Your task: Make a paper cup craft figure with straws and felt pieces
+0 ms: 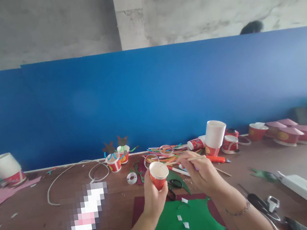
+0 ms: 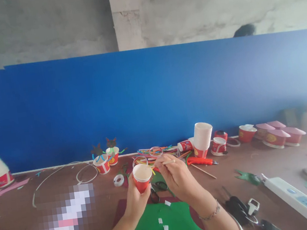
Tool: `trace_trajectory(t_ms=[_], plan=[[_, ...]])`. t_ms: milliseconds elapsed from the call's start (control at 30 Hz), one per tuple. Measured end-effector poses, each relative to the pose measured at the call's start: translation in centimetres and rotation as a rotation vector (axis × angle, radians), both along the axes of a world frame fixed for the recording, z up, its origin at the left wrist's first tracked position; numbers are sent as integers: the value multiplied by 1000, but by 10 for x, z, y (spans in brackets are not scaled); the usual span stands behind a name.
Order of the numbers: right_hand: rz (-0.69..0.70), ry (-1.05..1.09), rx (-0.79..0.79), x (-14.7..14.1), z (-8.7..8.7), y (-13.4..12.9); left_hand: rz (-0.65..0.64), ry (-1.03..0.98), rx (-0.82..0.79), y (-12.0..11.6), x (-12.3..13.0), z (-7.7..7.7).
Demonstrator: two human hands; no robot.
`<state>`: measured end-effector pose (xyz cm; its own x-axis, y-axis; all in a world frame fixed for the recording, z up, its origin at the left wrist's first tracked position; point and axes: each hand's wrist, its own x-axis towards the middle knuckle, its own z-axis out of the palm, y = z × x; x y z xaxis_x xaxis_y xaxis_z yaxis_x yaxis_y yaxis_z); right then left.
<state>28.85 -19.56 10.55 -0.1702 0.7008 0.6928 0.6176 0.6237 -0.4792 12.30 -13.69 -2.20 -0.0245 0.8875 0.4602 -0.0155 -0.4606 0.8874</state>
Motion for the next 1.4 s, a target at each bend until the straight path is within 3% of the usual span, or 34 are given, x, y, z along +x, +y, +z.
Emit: trace_trajectory(t_ms=[100, 267, 567, 1200, 1400], plan=[[50, -63, 20, -5, -6, 2, 66, 167, 55, 0, 1, -1], [70, -109, 3, -10, -8, 3, 118, 254, 12, -2, 1, 2], [89, -181, 36, -13, -6, 0, 101, 248, -33, -2, 1, 2], [130, -293, 48, -25, -11, 0, 182, 229, 69, -3, 2, 2], [71, -327, 28, -26, -16, 6, 141, 232, 134, -9, 9, 0]])
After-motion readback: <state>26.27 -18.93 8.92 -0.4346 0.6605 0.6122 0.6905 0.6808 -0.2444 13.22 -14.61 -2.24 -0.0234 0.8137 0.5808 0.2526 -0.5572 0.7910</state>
